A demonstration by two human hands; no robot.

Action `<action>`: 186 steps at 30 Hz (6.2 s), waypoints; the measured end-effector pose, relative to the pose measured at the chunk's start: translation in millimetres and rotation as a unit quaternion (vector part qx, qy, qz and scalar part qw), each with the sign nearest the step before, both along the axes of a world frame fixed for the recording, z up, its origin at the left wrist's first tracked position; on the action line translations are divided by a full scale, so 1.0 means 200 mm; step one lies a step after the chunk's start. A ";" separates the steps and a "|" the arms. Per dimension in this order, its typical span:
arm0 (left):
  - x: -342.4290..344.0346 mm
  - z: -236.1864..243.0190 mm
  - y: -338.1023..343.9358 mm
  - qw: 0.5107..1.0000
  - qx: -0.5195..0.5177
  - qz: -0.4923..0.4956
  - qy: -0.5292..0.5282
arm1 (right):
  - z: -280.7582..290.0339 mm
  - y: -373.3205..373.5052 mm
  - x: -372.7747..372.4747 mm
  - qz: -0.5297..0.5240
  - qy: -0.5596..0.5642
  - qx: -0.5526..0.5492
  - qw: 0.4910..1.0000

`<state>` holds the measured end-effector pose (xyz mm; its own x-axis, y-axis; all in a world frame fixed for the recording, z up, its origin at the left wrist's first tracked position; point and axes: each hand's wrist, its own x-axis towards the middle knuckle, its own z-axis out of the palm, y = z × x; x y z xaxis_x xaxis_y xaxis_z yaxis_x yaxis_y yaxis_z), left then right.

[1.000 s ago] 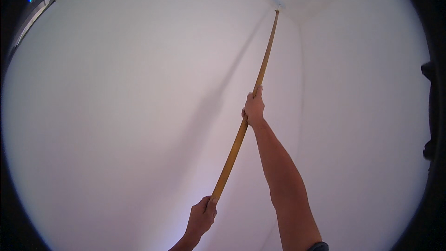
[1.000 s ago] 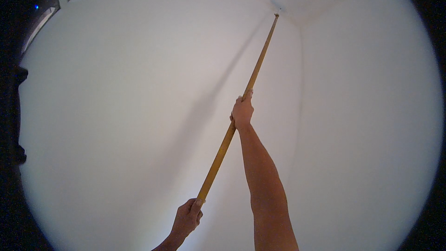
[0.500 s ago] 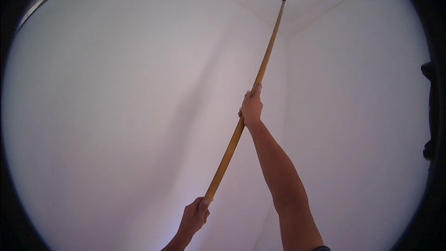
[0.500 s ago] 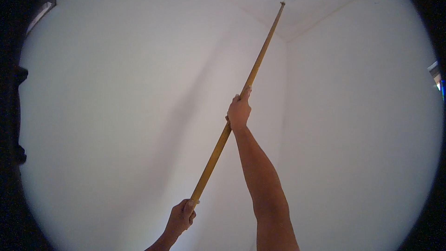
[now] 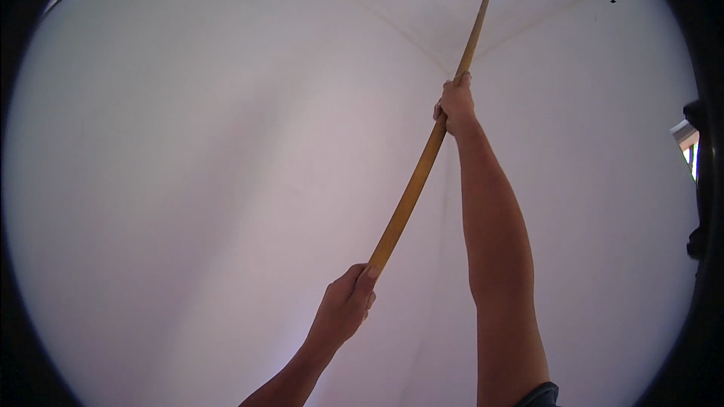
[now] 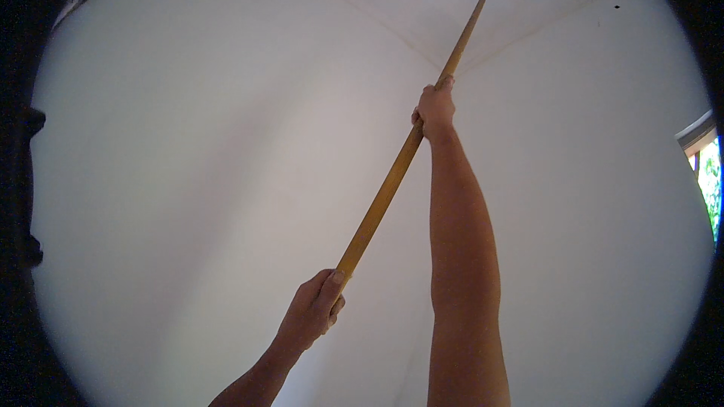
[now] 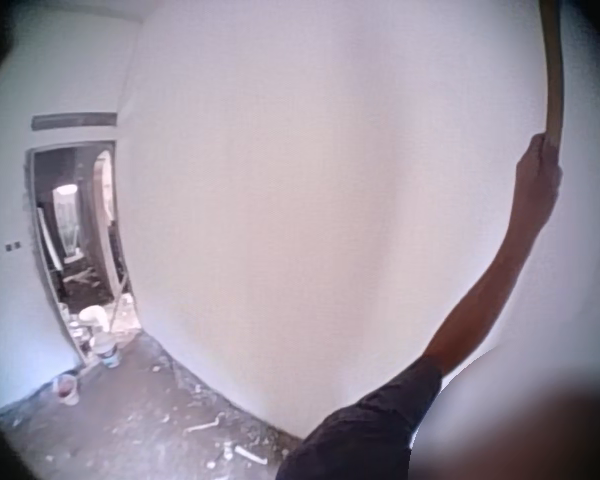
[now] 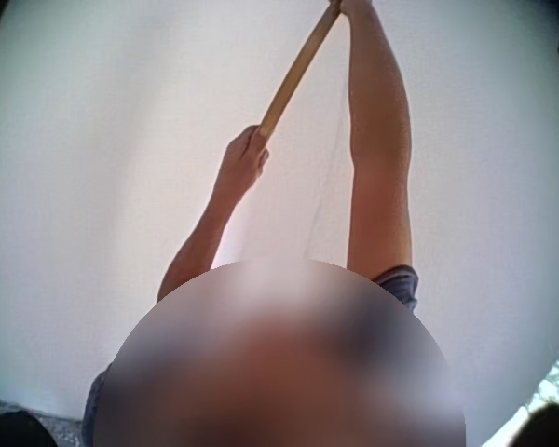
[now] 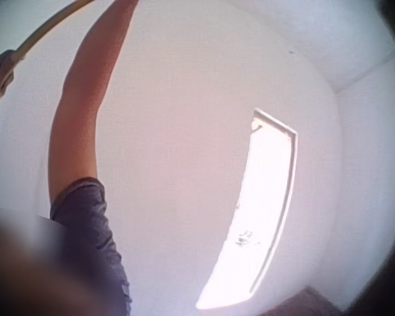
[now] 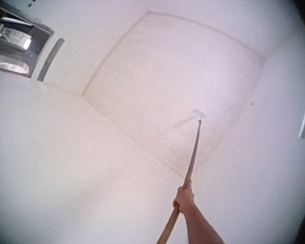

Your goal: The person paints a white ceiling using a roller attached to a long extension pole. They repeatedly dip the roller into a paint tray on the floor and roll it across the ceiling surface in long strokes.

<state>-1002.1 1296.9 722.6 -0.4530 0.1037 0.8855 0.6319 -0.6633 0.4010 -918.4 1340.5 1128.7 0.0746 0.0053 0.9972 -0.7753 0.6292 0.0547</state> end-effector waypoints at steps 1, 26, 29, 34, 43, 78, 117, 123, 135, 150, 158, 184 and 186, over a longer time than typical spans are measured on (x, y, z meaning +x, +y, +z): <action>-0.03 0.00 0.01 1.000 0.008 -0.001 0.013 | 0.01 0.00 0.00 0.006 -0.002 0.012 1.000; 0.11 0.02 -0.04 0.997 -0.044 0.016 -0.063 | -0.10 -0.08 0.06 -0.092 -0.070 -0.060 0.992; 0.19 0.02 -0.08 0.997 -0.043 0.015 -0.067 | -0.10 -0.08 0.07 -0.094 -0.092 -0.068 0.989; 0.30 0.01 -0.18 0.993 -0.087 0.010 -0.084 | -0.09 -0.07 0.07 -0.080 -0.103 -0.064 0.989; 0.47 0.03 -0.23 0.988 -0.092 0.013 -0.124 | -0.06 -0.05 0.03 -0.052 -0.120 -0.079 0.988; 0.24 0.04 -0.07 0.990 -0.053 0.084 -0.103 | -0.07 -0.03 0.02 -0.048 -0.072 -0.039 0.995; 0.28 -0.15 -0.21 0.995 -0.033 -0.044 -0.087 | -0.16 -0.13 0.07 -0.031 -0.069 -0.074 0.994; 0.46 -0.12 -0.25 0.990 -0.054 -0.019 -0.131 | -0.16 -0.13 0.11 -0.096 -0.094 -0.056 0.989; 0.67 -0.12 -0.33 0.985 -0.057 -0.017 -0.159 | -0.15 -0.14 0.14 -0.060 -0.140 -0.064 0.986; 0.86 -0.15 -0.40 0.983 -0.071 0.035 -0.165 | -0.19 -0.15 0.19 0.012 -0.160 -0.064 0.985; 0.67 -0.07 -0.28 0.976 -0.071 0.119 -0.167 | -0.17 -0.12 0.14 0.026 -0.167 -0.073 0.983; 0.09 -0.12 -0.17 0.998 -0.039 0.020 -0.036 | -0.11 -0.05 0.03 -0.013 -0.026 -0.005 1.000; 0.03 -0.12 -0.15 0.999 -0.030 0.010 -0.008 | -0.10 -0.04 0.03 -0.018 -0.020 -0.005 1.000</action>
